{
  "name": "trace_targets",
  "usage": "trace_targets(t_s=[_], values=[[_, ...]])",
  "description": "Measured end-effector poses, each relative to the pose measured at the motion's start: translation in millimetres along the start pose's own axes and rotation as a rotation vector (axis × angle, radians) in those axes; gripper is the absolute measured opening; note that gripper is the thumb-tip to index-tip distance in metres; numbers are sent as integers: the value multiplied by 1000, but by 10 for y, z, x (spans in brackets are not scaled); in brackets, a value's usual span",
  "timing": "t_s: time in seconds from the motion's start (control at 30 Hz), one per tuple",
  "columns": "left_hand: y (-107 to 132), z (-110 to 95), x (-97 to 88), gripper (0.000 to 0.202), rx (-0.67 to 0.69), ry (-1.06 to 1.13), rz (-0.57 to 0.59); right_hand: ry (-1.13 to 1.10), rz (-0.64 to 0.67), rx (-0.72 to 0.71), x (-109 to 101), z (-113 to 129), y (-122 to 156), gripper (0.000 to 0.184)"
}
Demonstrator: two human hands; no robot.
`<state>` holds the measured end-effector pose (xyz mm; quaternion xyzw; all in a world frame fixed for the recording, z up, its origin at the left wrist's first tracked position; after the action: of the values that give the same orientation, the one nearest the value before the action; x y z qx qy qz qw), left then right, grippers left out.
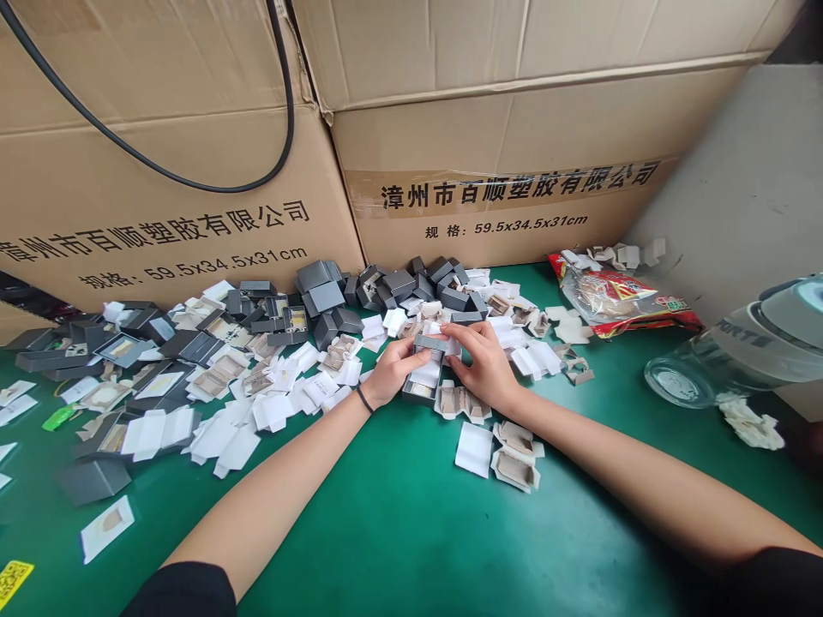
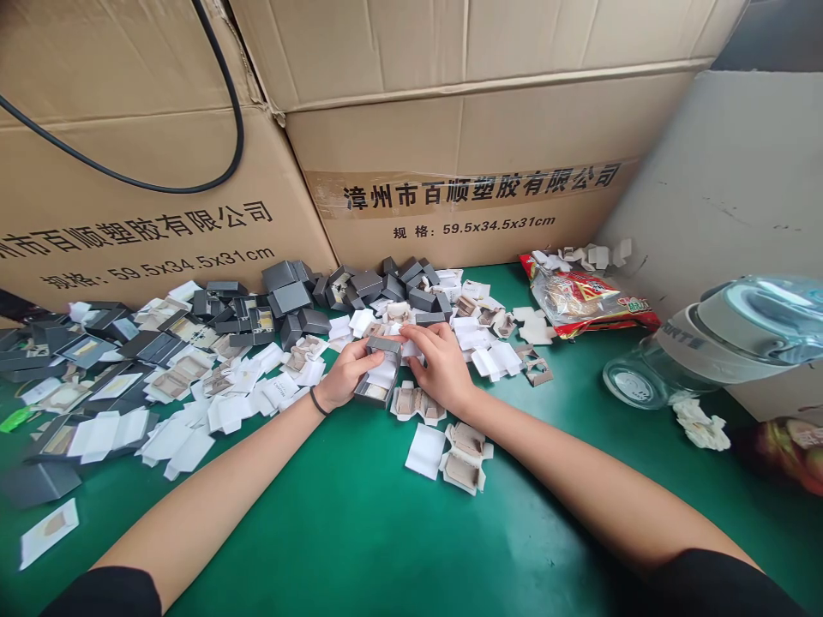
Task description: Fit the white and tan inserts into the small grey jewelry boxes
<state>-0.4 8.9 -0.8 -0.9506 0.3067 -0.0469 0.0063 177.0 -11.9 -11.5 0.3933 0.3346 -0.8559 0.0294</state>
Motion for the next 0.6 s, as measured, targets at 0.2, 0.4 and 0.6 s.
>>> trace_targets(t_s=[0.2,0.4,0.6], values=[[-9,-5,-1,41,16,31,-10,-101,24,-7,18,-26,-17,49],[-2,-8,-10,40,29,-1,25,-129,25,3,-2,-13,-20,43],[8,-4,-17,43,6,-31,53,-138,13,5,13,-26,-15,42]])
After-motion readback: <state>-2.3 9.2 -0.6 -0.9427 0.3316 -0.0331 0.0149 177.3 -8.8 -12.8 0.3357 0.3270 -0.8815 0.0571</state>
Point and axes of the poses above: each hand's wrist, its own y-axis away from the middle knuckle, its own x-axis out of the palm, z = x × y, the point moved 1 cm from there along -y, towards the middle knuckle, and after that the axes turned 5 degrees about z, right-handed, at the moved point
